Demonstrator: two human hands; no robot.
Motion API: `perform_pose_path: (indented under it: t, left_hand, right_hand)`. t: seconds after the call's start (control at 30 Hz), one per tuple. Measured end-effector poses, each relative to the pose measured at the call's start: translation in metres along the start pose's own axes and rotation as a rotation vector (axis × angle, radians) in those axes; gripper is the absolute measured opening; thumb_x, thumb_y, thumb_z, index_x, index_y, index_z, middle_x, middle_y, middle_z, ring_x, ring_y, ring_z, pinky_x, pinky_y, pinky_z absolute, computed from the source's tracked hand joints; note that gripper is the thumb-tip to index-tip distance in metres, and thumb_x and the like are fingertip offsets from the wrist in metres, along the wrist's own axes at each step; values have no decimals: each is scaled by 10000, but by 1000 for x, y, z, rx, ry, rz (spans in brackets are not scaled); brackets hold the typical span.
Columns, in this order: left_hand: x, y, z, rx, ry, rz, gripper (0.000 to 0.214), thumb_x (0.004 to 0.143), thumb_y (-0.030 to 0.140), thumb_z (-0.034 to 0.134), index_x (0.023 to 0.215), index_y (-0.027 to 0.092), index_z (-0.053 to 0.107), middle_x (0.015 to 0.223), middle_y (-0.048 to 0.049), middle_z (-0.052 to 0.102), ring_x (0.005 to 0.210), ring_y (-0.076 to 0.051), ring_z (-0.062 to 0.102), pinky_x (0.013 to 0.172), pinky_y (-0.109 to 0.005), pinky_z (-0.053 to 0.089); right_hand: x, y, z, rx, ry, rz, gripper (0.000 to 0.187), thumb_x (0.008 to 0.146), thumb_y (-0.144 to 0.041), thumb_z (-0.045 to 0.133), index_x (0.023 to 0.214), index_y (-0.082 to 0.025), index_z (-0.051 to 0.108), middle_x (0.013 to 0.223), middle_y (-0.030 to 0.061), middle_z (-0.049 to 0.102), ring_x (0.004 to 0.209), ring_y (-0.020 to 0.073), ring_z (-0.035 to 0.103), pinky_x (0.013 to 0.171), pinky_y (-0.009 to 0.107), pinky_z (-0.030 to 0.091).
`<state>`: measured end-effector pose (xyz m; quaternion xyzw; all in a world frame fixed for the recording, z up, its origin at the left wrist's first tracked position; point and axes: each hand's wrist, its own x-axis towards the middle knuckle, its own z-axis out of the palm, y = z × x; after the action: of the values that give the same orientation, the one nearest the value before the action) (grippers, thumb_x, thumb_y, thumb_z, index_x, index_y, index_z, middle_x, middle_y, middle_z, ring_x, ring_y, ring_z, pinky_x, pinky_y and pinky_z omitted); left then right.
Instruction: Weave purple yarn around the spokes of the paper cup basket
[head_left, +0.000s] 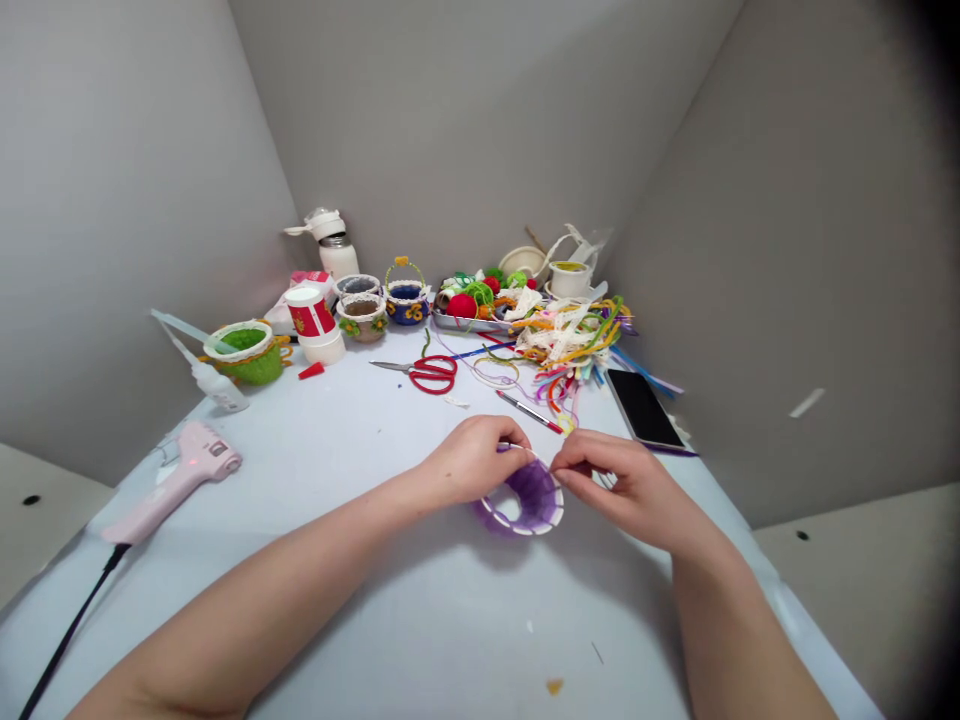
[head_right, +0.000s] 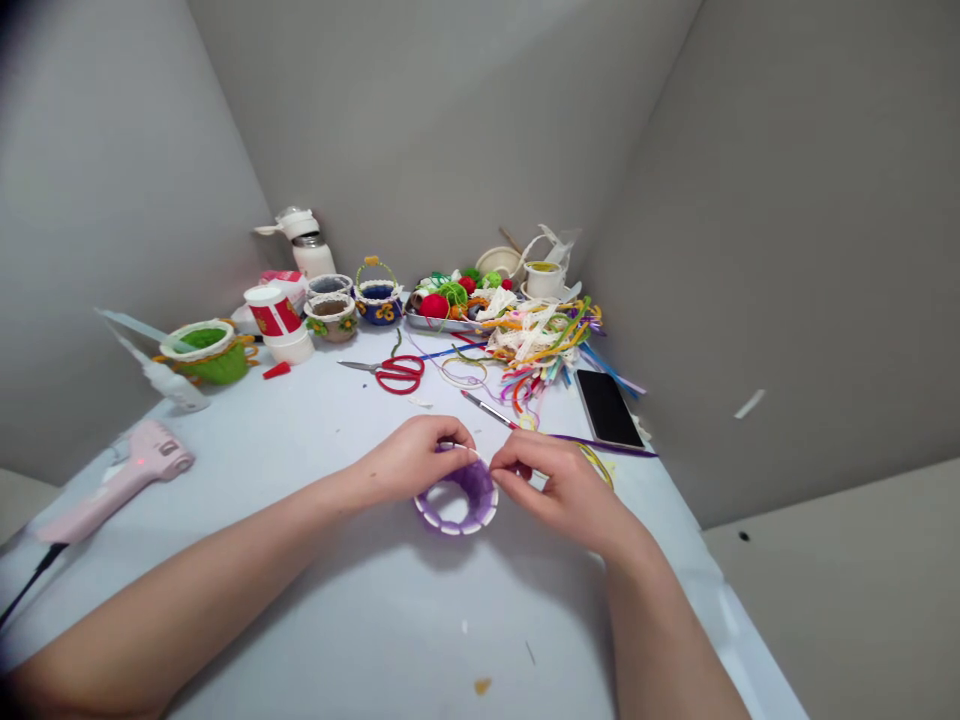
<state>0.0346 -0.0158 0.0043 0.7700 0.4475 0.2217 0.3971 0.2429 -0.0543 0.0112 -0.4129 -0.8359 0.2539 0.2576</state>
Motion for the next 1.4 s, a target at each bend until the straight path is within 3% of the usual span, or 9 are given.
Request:
perform_pose_path:
  t: [0.73, 0.97, 1.17, 1.27, 1.4]
  left_hand:
    - [0, -2, -1, -11, -9, 21, 174, 767, 299, 543, 823, 197, 672, 865, -7, 703, 811, -152, 609, 698, -240, 456]
    - [-4, -1, -14, 61, -82, -13, 156, 743, 281, 529, 805, 179, 630, 759, -6, 664, 657, -132, 573, 568, -226, 420]
    - [0, 2, -4, -49, -56, 53, 207, 763, 344, 565, 838, 174, 656, 819, -11, 677, 753, -136, 592, 677, -235, 453]
    - [2, -1, -2, -34, -69, 43, 202, 756, 345, 580, 824, 172, 660, 805, -14, 677, 728, -136, 585, 651, -233, 450]
    - [2, -5, -7, -7, 19, 19, 178, 762, 299, 559, 855, 181, 653, 797, -6, 672, 720, -135, 581, 635, -229, 449]
  right_hand:
    - [5, 7, 0, 21, -103, 103, 149, 877, -215, 516, 804, -184, 642, 763, 26, 616, 688, 134, 540, 626, 244, 415]
    - [11, 7, 10, 25, -91, 153, 162, 891, -202, 482, 856, -187, 640, 799, 10, 651, 710, 126, 571, 634, 221, 418]
    - [12, 6, 15, 25, -87, 115, 185, 889, -209, 471, 804, -182, 633, 741, 7, 636, 680, 132, 561, 610, 219, 412]
    - [11, 5, 13, 40, -84, 123, 180, 890, -221, 474, 836, -187, 643, 771, 13, 652, 700, 137, 576, 629, 225, 425]
    - [10, 5, 11, 51, -29, 133, 191, 899, -252, 477, 860, -189, 653, 794, 28, 661, 710, 143, 575, 642, 237, 438]
